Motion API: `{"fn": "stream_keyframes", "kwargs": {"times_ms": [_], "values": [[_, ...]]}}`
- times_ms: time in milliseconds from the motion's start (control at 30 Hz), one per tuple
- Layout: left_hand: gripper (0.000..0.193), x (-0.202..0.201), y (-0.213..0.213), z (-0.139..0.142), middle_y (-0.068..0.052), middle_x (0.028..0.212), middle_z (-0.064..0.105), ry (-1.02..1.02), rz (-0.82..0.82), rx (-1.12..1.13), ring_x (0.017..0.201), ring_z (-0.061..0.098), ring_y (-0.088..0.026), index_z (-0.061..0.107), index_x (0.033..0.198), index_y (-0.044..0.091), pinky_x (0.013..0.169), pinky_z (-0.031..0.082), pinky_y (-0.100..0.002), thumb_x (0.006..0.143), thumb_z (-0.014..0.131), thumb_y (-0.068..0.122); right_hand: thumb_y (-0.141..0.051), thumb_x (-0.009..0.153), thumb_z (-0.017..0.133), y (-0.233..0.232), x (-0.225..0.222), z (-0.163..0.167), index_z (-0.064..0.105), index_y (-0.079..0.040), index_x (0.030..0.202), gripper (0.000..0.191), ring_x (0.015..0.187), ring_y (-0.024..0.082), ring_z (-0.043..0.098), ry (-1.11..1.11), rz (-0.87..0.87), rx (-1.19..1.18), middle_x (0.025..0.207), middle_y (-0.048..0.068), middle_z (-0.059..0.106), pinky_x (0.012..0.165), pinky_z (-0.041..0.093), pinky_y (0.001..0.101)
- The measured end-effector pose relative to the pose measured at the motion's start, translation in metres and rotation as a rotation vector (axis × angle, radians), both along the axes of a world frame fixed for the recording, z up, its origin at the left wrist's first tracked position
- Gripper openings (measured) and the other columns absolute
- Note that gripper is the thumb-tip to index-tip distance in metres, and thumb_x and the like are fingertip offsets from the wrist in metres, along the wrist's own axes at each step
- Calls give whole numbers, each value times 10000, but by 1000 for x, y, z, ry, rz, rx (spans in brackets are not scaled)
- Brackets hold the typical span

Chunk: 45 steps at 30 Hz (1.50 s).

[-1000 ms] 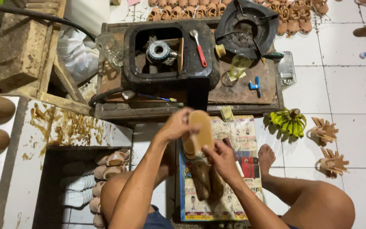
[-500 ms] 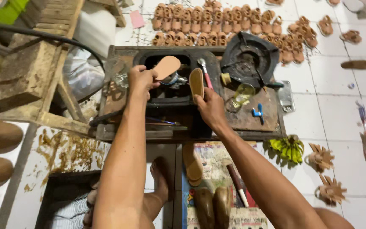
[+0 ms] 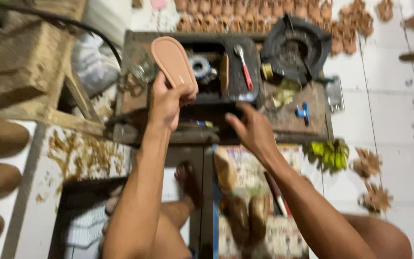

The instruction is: The person assembles sandals by attaching a star-shaped upper to a sole, using a cylindrical tool to press the upper into place. The person handles multiple sandals, placing finished ones on a nearby shelf.

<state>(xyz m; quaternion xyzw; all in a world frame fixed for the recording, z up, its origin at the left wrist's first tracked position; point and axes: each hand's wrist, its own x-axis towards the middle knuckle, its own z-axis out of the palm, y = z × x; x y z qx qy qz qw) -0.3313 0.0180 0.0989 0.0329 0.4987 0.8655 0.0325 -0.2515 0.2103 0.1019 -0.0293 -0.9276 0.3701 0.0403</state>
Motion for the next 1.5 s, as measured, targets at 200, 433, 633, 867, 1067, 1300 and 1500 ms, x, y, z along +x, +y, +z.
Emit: {"fn": "stream_keyframes", "kwargs": {"times_ms": [200, 433, 633, 867, 1067, 1300, 1500], "values": [[423, 172, 9, -69, -164, 1208, 728, -210, 54, -115, 1078, 704, -206, 568, 1401, -94, 957, 584, -331, 1001, 641, 25, -321, 994, 609, 35, 200, -83, 512, -93, 1411, 485, 684, 413, 700, -619, 173, 428, 814, 231, 685, 568, 533, 533], [561, 315, 30, -119, -186, 1123, 739, -395, -5, -151, 909, 723, -177, 409, 1469, 3, 716, 602, -322, 945, 609, 26, -248, 876, 701, 61, 273, -117, 562, 27, 1368, 580, 631, 325, 644, -395, -120, -159, 750, 204, 704, 538, 493, 441], [602, 359, 64, -131, -154, 1143, 712, -361, -6, -151, 928, 699, -168, 322, 1511, 38, 736, 603, -311, 971, 586, 76, -208, 910, 719, 68, 301, -80, 737, 22, 1093, 295, 562, 146, 552, -360, -123, -549, 681, 93, 635, 495, 442, 309], [1053, 377, 103, -61, -225, 1270, 581, -216, -96, -139, 1087, 667, -269, 139, 1507, 54, 876, 608, -375, 759, 875, 147, -114, 764, 801, 56, 337, -32, 627, -4, 1315, 588, 863, 282, 680, 434, 112, -59, 1006, 185, 678, 756, 553, 366], [1212, 386, 108, 0, -177, 1406, 525, -1, -228, -80, 1260, 598, -289, 93, 1591, 161, 1000, 588, -381, 718, 933, 163, -80, 783, 831, 63, 370, -52, 529, 47, 1401, 700, 1100, 321, 702, 447, -29, -211, 1234, 224, 679, 898, 565, 367], [1114, 396, 112, 27, -149, 1408, 506, -63, -368, -106, 1266, 615, -277, 203, 1556, 169, 943, 652, -417, 709, 927, 195, -42, 725, 813, 86, 385, -61, 597, 35, 1345, 661, 1000, 313, 722, 488, 9, -188, 1167, 198, 698, 839, 583, 351], [1090, 401, 112, 19, -145, 1403, 524, -33, -403, -125, 1283, 616, -274, 214, 1561, 156, 995, 623, -401, 730, 920, 147, -54, 778, 813, 87, 384, -54, 597, 47, 1327, 599, 1003, 339, 714, 637, 23, -3, 1166, 207, 685, 849, 590, 381]]}}
